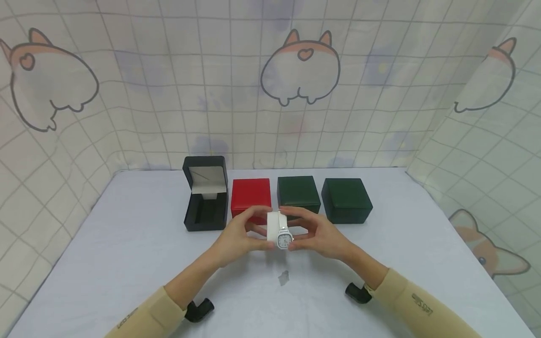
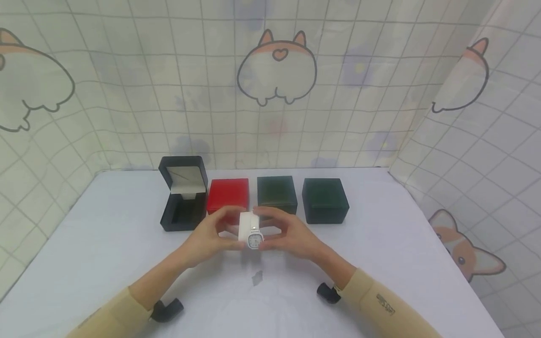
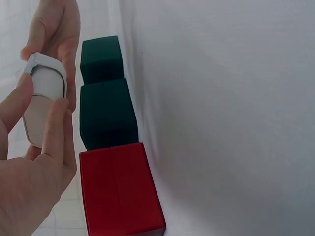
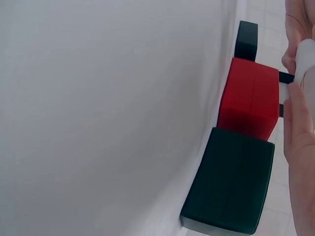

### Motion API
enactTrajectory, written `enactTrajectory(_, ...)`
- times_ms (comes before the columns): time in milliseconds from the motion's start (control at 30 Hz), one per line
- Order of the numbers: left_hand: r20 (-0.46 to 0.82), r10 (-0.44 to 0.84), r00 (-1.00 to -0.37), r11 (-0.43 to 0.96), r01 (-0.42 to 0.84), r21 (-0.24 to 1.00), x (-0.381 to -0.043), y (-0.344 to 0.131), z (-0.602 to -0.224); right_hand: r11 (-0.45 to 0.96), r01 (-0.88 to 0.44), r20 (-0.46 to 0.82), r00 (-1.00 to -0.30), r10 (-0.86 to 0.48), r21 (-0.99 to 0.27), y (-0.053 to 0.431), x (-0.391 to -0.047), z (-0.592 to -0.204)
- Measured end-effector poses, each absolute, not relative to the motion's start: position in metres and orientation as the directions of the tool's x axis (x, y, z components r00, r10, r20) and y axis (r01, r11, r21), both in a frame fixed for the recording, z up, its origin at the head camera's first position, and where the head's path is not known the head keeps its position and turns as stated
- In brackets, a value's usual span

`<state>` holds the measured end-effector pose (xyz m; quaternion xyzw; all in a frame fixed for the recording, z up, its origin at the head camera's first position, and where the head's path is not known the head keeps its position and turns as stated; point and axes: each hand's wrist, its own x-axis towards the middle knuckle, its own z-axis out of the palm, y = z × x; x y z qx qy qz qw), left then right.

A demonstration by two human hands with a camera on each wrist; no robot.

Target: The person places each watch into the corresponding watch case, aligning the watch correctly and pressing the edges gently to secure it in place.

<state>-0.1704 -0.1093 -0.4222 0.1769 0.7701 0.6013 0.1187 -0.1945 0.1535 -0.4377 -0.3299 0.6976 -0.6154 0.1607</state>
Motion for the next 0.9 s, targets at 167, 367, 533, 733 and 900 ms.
enactTrajectory(167, 0.031, 0.394, -0.919, 0.223, 0.128, 0.966, -0.1695, -0.1069, -0.4244, 0.022, -0.24, 0.171, -0.749, -0.641, -0.971, 0.1505, -0.1928, -0.4371)
enactTrajectory(367, 0.035, 0.401, -0.915, 0.212, 0.13, 0.969, -0.1701, -0.1051, -0.4271, 0.027, -0.211, 0.146, -0.758, -0.636, -0.977, 0.149, -0.1923, -0.4343)
enactTrajectory(533, 0.048, 0.413, -0.91, 0.197, 0.141, 0.97, -0.1701, -0.105, -0.4252, 0.026, -0.21, 0.146, -0.756, -0.638, -0.977, 0.1485, -0.1924, -0.4306)
enactTrajectory(733, 0.041, 0.435, -0.899, 0.205, 0.143, 0.968, -0.1708, -0.1039, -0.4256, 0.038, -0.208, 0.136, -0.757, -0.639, -0.977, 0.1496, -0.1923, -0.4326)
enactTrajectory(900, 0.031, 0.447, -0.894, 0.2, 0.134, 0.97, -0.1715, -0.1028, -0.4272, 0.05, -0.225, 0.14, -0.751, -0.646, -0.973, 0.1516, -0.1927, -0.4363)
